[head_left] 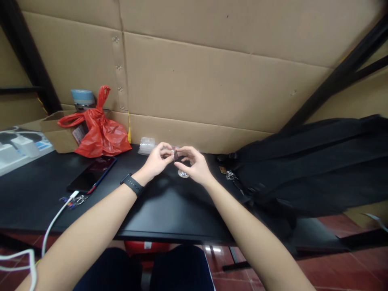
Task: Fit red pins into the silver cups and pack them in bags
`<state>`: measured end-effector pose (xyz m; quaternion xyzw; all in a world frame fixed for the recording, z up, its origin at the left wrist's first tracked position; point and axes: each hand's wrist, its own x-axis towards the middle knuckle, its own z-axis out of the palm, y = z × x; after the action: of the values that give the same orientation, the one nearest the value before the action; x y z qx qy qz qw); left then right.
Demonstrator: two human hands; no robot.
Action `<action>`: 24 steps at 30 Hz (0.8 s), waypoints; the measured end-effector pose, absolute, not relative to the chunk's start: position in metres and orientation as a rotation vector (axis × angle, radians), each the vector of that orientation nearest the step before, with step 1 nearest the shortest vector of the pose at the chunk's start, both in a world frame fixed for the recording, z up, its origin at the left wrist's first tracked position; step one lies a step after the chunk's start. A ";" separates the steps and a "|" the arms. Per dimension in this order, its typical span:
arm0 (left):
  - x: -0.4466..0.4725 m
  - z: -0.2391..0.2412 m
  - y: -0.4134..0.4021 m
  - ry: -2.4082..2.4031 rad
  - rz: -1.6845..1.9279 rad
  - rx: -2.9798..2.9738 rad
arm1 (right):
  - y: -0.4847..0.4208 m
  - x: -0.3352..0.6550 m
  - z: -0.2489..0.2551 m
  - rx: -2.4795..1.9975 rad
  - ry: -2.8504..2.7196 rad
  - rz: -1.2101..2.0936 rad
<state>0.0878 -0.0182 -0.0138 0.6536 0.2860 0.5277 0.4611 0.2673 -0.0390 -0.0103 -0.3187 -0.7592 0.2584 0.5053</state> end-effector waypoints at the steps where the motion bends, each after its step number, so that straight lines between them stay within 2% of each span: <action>1: 0.088 -0.014 -0.018 0.702 1.306 1.620 | -0.039 0.267 -0.011 -0.770 -1.823 0.633; 10: 0.086 -0.012 -0.024 0.901 1.445 1.943 | -0.034 0.267 -0.014 -0.911 -1.696 0.797; 19: 0.088 -0.004 -0.033 0.949 1.484 2.070 | -0.039 0.259 -0.007 -1.035 -1.515 1.143; 24: 0.089 -0.006 -0.032 0.953 1.455 2.075 | -0.034 0.265 -0.008 -1.014 -1.683 1.032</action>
<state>0.0885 -0.0319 -0.0063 0.7484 0.3438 0.5247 0.2153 0.2649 -0.0337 -0.0078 -0.4093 -0.6790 0.4165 0.4448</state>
